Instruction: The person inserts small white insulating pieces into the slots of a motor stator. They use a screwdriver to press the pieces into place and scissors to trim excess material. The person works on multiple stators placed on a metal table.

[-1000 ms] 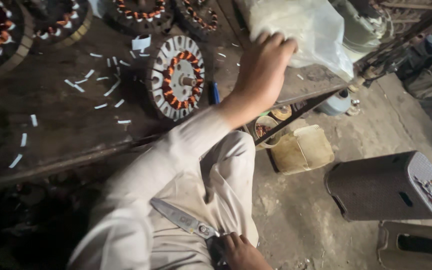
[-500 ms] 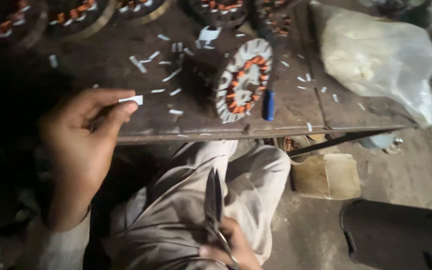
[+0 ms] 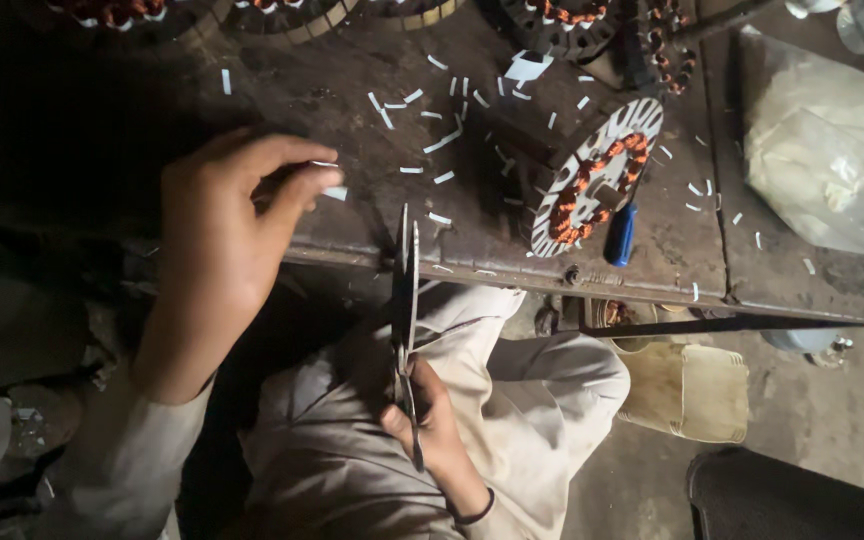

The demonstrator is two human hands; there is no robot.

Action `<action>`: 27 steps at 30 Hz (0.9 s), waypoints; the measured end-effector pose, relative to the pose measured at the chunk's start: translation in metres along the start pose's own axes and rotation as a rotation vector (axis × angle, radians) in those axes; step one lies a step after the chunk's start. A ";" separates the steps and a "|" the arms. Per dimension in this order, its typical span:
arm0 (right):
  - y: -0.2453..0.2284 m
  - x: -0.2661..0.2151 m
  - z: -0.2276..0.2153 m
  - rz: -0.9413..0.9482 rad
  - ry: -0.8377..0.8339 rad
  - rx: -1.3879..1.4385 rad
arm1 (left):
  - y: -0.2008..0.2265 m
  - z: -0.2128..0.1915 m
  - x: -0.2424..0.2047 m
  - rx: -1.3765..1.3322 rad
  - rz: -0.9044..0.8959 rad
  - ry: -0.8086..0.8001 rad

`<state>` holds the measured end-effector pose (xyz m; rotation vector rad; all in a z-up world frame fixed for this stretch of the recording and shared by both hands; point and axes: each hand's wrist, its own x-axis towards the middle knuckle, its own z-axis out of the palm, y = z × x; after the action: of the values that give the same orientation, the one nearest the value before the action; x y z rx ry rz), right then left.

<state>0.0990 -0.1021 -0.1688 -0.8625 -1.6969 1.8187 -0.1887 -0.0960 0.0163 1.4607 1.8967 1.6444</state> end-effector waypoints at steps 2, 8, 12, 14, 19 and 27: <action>-0.001 0.003 0.000 -0.024 -0.017 -0.028 | 0.000 -0.002 -0.003 -0.048 0.044 0.031; 0.001 0.006 0.000 -0.042 -0.038 -0.047 | 0.004 0.005 -0.017 -0.117 0.066 0.116; -0.001 0.010 0.005 -0.064 -0.014 -0.069 | 0.010 0.023 -0.034 -0.435 -0.173 -0.002; -0.008 0.013 0.009 -0.087 0.021 -0.143 | 0.010 0.028 -0.039 -0.472 -0.214 -0.009; -0.038 0.020 0.021 0.027 0.119 -0.296 | 0.011 0.032 -0.041 -0.535 -0.307 0.003; -0.068 0.031 0.036 0.037 0.140 -0.289 | 0.014 0.031 -0.039 -0.532 -0.262 0.012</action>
<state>0.0472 -0.0969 -0.1041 -1.1179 -1.8908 1.5170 -0.1410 -0.1096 0.0022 0.9488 1.4189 1.8339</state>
